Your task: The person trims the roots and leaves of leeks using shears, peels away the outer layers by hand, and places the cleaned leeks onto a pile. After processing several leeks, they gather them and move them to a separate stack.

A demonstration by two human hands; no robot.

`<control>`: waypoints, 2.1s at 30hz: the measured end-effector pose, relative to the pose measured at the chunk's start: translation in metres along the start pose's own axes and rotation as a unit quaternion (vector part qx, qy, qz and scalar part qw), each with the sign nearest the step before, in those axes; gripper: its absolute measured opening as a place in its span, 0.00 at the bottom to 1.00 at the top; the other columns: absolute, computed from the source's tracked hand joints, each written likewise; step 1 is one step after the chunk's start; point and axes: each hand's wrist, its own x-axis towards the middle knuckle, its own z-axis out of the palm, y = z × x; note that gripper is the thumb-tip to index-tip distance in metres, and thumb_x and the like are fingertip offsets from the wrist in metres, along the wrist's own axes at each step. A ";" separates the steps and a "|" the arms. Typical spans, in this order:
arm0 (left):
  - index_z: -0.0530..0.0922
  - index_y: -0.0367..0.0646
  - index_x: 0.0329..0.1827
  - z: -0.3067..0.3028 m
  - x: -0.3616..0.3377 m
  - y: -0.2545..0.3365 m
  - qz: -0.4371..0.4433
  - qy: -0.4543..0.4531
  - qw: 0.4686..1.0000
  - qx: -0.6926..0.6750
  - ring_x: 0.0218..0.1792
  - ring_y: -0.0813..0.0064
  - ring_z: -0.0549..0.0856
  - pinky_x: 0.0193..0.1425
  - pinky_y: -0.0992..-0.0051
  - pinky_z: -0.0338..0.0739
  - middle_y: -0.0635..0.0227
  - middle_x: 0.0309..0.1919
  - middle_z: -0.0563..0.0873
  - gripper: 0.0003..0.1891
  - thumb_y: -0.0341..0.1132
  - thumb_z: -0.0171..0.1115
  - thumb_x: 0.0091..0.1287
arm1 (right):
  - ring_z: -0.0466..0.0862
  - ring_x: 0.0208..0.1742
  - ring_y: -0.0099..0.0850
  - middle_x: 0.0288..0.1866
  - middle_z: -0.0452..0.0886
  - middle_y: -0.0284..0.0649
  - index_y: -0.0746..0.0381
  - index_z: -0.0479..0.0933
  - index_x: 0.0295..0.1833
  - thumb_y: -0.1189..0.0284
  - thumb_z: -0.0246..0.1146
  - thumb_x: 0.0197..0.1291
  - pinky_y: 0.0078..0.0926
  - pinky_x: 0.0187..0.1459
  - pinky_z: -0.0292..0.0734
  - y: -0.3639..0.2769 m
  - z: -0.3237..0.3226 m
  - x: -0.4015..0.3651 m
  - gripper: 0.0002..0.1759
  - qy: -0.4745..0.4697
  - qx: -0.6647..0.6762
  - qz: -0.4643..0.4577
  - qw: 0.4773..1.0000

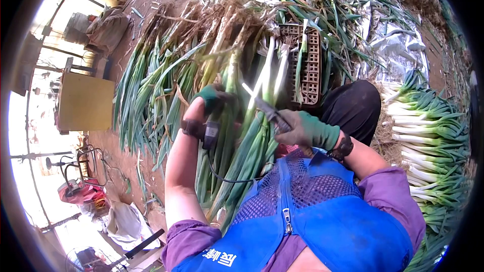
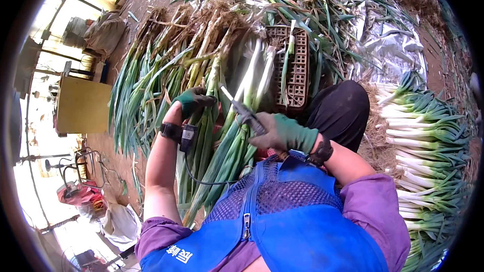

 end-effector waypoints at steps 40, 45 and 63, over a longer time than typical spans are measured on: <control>0.76 0.32 0.64 0.032 -0.038 0.034 0.021 0.087 0.984 0.156 0.44 0.67 0.88 0.51 0.70 0.82 0.54 0.47 0.89 0.39 0.43 0.79 0.50 | 0.86 0.43 0.48 0.38 0.85 0.54 0.67 0.77 0.47 0.53 0.67 0.54 0.42 0.47 0.80 -0.017 0.021 0.031 0.28 0.070 -0.050 0.047 0.995; 0.79 0.32 0.60 0.038 -0.035 0.025 0.037 0.087 0.987 0.133 0.40 0.69 0.88 0.46 0.71 0.82 0.56 0.43 0.89 0.34 0.43 0.78 0.53 | 0.88 0.45 0.46 0.45 0.86 0.57 0.70 0.78 0.55 0.48 0.65 0.55 0.39 0.51 0.81 -0.013 -0.006 0.079 0.36 0.154 -0.093 0.072 0.981; 0.83 0.38 0.43 0.025 -0.009 -0.029 0.060 0.101 0.985 -0.130 0.27 0.81 0.80 0.32 0.77 0.76 0.73 0.30 0.85 0.13 0.41 0.61 0.73 | 0.87 0.41 0.41 0.39 0.83 0.49 0.62 0.76 0.55 0.62 0.68 0.58 0.39 0.43 0.79 -0.015 0.032 -0.026 0.22 0.012 -0.049 -0.040 0.998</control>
